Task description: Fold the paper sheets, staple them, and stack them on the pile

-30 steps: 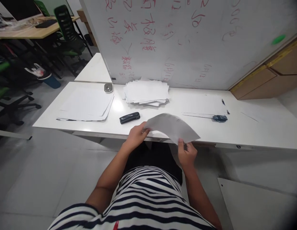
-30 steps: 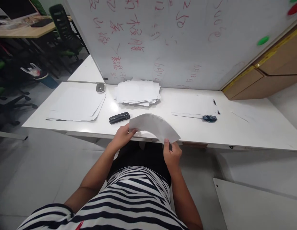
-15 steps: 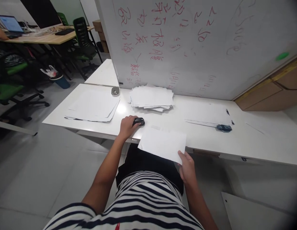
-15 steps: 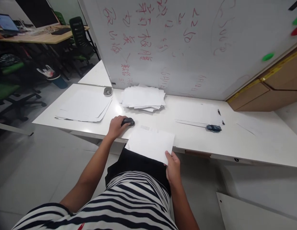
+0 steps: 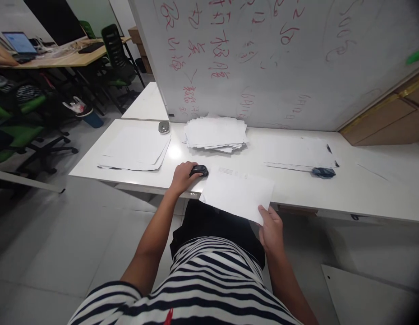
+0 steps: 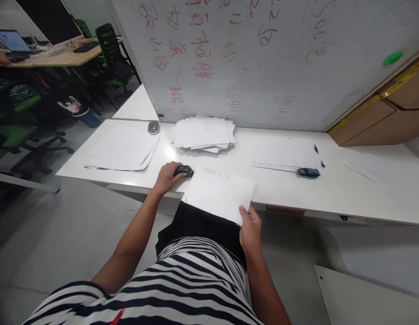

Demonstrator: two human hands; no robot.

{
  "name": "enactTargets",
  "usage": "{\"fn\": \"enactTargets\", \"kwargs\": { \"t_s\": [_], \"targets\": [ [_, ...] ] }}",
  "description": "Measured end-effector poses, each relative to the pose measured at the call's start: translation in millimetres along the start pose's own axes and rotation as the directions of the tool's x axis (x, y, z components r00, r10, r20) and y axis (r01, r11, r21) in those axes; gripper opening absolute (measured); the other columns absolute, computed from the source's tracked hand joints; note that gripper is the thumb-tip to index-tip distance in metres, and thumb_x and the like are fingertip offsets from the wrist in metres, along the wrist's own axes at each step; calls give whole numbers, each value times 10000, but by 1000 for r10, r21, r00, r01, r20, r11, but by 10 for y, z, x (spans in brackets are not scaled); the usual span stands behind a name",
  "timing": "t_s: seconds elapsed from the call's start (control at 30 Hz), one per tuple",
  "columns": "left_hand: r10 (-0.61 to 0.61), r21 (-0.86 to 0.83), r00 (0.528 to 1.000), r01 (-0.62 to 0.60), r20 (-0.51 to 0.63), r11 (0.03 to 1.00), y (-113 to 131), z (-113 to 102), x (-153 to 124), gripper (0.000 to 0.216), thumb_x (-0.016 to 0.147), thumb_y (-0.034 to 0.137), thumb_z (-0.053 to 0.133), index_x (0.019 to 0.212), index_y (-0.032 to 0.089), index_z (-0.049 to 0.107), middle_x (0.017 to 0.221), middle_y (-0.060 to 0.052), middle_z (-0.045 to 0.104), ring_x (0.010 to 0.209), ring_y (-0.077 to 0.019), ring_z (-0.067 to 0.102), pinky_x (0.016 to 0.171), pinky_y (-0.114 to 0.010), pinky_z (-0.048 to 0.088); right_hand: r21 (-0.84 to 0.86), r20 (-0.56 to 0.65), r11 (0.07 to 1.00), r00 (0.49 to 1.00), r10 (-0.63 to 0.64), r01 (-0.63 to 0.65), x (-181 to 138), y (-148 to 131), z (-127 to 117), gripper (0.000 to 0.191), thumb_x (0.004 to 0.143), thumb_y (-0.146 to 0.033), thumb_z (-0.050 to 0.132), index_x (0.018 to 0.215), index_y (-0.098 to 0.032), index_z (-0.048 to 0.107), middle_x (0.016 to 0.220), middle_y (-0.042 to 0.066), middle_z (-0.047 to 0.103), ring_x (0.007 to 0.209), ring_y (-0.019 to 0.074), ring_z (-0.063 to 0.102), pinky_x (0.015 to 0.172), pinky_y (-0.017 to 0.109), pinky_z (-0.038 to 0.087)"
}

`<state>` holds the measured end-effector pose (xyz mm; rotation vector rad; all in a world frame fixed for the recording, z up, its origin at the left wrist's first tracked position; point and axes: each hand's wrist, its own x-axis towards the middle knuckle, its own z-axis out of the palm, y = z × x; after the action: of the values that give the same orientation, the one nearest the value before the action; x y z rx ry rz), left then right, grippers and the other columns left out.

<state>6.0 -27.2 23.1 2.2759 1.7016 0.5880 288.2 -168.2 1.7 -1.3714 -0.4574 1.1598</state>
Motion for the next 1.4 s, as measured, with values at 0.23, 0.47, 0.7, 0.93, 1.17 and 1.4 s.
{"fn": "enactTargets", "kwargs": {
  "t_s": [0.23, 0.47, 0.7, 0.93, 1.17, 1.4],
  "targets": [
    [46, -1, 998, -46, 51, 999, 12, 5, 0, 359, 839, 443, 561, 1112, 214, 602, 1032, -67, 648, 923, -245, 556, 802, -359, 392, -13, 114, 998, 992, 58, -57, 4, 149, -3, 446, 729, -434, 724, 1097, -186, 676, 973, 52, 740, 803, 209, 684, 694, 327, 552],
    [96, -164, 954, -51, 283, 985, 20, -222, 61, 379, 797, 469, 584, 1107, 257, 635, 1075, -58, 663, 965, -249, 584, 801, -342, 427, -61, 252, 993, 961, 115, -103, -28, 306, 65, 443, 730, -469, 730, 1056, -174, 683, 940, 56, 745, 772, 207, 674, 700, 326, 534],
    [41, -186, 959, 12, 280, 983, 352, -464, 386, 431, 859, 584, 449, 1011, 229, 639, 1012, -64, 675, 864, -215, 595, 688, -296, 421, -36, 261, 993, 959, 115, -109, -28, 309, 68, 454, 747, -467, 721, 1093, -177, 671, 976, 60, 742, 863, 224, 676, 848, 383, 509],
    [-104, 211, 948, 41, 299, 977, 660, 148, 772, 505, 955, 464, 252, 778, 163, 618, 733, -102, 634, 721, -223, 579, 630, -312, 366, -56, 250, 990, 959, 138, -127, -45, 334, 70, 411, 746, -465, 725, 1061, -204, 688, 1016, 52, 737, 938, 247, 665, 916, 415, 481],
    [-107, 252, 968, 47, 228, 967, 618, 377, 749, 441, 950, 378, 299, 707, 154, 590, 675, -106, 605, 670, -227, 583, 616, -318, 346, -92, 238, 990, 963, 128, -109, -15, 399, 50, 422, 749, -498, 708, 1070, -225, 688, 1060, 50, 729, 983, 262, 659, 908, 416, 488],
    [-6, -306, 992, -32, -123, 951, 519, 59, 668, 488, 942, 524, 307, 622, 195, 472, 583, -13, 506, 593, -146, 497, 597, -276, 371, -101, 311, 989, 941, 130, -104, -21, 355, 67, 494, 721, -539, 717, 1089, -209, 692, 1040, 67, 733, 946, 265, 667, 876, 409, 503]
  ]
}}
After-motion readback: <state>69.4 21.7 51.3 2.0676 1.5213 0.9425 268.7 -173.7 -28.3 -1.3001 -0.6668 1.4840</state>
